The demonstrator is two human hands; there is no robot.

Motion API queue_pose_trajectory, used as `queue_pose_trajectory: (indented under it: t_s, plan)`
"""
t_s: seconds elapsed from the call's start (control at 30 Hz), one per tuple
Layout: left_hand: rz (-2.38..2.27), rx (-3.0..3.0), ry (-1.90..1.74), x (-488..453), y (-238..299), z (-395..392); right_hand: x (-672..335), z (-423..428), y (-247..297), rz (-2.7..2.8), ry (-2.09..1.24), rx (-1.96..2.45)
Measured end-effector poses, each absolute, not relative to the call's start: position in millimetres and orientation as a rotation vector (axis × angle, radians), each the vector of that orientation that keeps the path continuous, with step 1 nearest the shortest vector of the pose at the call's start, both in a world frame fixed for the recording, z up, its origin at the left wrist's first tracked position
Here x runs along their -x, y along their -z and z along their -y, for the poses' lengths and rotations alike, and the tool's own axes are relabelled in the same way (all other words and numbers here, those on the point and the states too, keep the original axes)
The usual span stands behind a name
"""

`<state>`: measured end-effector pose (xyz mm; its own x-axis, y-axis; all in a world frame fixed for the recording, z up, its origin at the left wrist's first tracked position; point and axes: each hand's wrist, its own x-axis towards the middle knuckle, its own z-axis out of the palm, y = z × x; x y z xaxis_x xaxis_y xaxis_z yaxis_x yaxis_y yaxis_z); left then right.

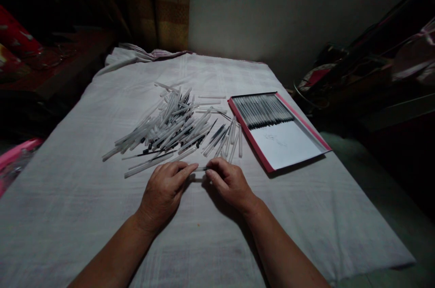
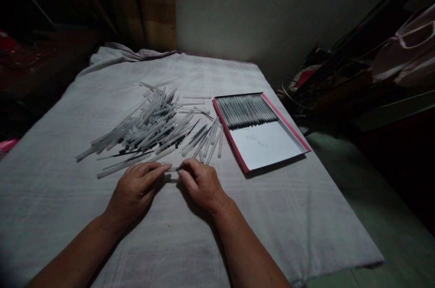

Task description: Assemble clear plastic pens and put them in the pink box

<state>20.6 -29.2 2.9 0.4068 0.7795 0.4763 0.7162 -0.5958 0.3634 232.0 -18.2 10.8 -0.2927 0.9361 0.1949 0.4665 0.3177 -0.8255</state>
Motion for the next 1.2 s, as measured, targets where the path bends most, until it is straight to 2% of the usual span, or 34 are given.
queue_pose_trajectory:
  t_s: [1.2]
  plan:
    - [-1.331, -2.52, -1.019, -18.5, 0.0, 26.1, -228.0, 14.9, -6.2, 1.962, -0.745, 1.29]
